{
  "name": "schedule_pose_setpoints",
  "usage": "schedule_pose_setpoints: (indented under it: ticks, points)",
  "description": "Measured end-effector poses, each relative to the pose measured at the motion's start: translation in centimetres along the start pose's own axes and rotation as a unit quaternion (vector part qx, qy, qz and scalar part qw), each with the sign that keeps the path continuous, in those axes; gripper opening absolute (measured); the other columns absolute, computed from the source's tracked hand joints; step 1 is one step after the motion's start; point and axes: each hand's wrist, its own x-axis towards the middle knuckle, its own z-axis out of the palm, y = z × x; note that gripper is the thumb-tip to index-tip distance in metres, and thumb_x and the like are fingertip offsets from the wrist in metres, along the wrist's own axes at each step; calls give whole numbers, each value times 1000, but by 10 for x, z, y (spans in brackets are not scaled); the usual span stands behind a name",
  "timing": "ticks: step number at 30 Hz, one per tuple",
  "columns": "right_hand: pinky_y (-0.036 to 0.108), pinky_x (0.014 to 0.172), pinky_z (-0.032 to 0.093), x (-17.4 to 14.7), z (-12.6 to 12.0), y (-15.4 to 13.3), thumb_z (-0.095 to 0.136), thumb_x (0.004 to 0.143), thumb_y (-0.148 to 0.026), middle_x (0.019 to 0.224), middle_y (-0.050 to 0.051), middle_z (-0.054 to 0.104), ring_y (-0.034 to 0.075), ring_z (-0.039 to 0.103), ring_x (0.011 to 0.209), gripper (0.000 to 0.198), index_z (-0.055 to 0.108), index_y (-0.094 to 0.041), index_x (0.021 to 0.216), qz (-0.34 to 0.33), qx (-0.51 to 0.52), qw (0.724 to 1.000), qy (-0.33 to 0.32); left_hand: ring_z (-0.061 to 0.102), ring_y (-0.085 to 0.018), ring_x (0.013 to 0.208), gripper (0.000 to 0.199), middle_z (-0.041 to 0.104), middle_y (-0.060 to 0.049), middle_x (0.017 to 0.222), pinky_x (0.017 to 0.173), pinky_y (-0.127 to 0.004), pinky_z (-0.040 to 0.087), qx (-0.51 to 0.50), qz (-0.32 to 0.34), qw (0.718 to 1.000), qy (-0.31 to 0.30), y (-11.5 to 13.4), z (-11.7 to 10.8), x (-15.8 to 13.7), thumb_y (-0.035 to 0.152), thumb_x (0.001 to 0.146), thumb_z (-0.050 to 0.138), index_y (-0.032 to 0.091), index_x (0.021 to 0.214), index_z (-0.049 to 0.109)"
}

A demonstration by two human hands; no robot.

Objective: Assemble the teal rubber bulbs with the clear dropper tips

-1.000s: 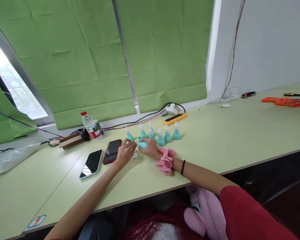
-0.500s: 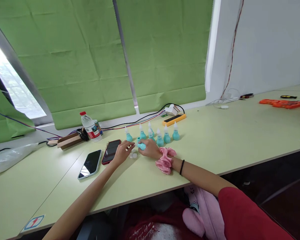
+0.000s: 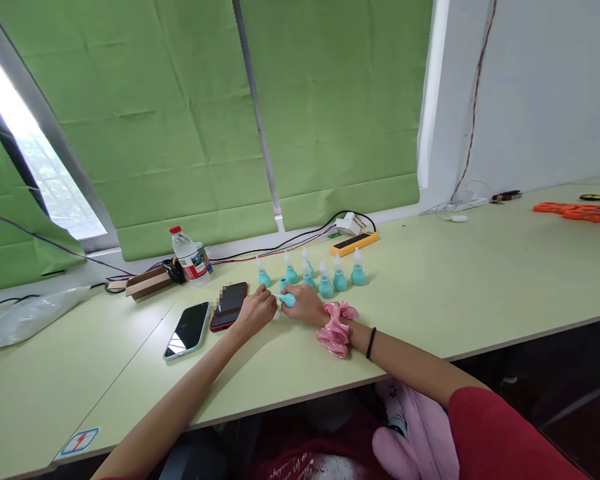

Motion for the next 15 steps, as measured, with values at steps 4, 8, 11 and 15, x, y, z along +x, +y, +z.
schedule_pose_setpoints:
  ticks: [4, 8, 11, 15]
  points:
    - [26, 64, 43, 3, 0, -6, 53, 62, -20, 73, 3, 63, 16, 58, 66, 17, 57, -17, 78, 22, 53, 998, 34, 45, -14, 60, 16, 51, -2, 53, 52, -23, 39, -69, -21, 987, 144, -5, 0, 0, 12, 72, 45, 15, 58, 53]
    - [26, 65, 43, 6, 0, -11, 55, 62, -22, 73, 2, 62, 15, 57, 65, 15, 57, -17, 76, 52, 108, 990, 77, 45, -12, 60, 15, 50, -1, 53, 52, -22, 39, -34, 38, 975, 218, -9, -5, 0, 10, 72, 46, 15, 59, 51]
    - [25, 66, 43, 7, -1, -13, 55, 61, -21, 72, 2, 61, 15, 57, 66, 15, 57, -16, 75, 65, 136, 984, 96, 46, -12, 61, 14, 49, -1, 55, 52, -22, 39, 10, 86, 969, 231, -11, -10, 0, 8, 72, 46, 15, 61, 51]
    - [25, 66, 43, 8, -5, -19, 56, 62, -23, 72, 2, 61, 15, 56, 68, 15, 57, -15, 75, 77, 170, 976, 114, 48, -12, 62, 10, 51, -1, 58, 52, -21, 39, 18, 77, 964, 254, -12, -14, 0, 9, 72, 46, 15, 66, 52]
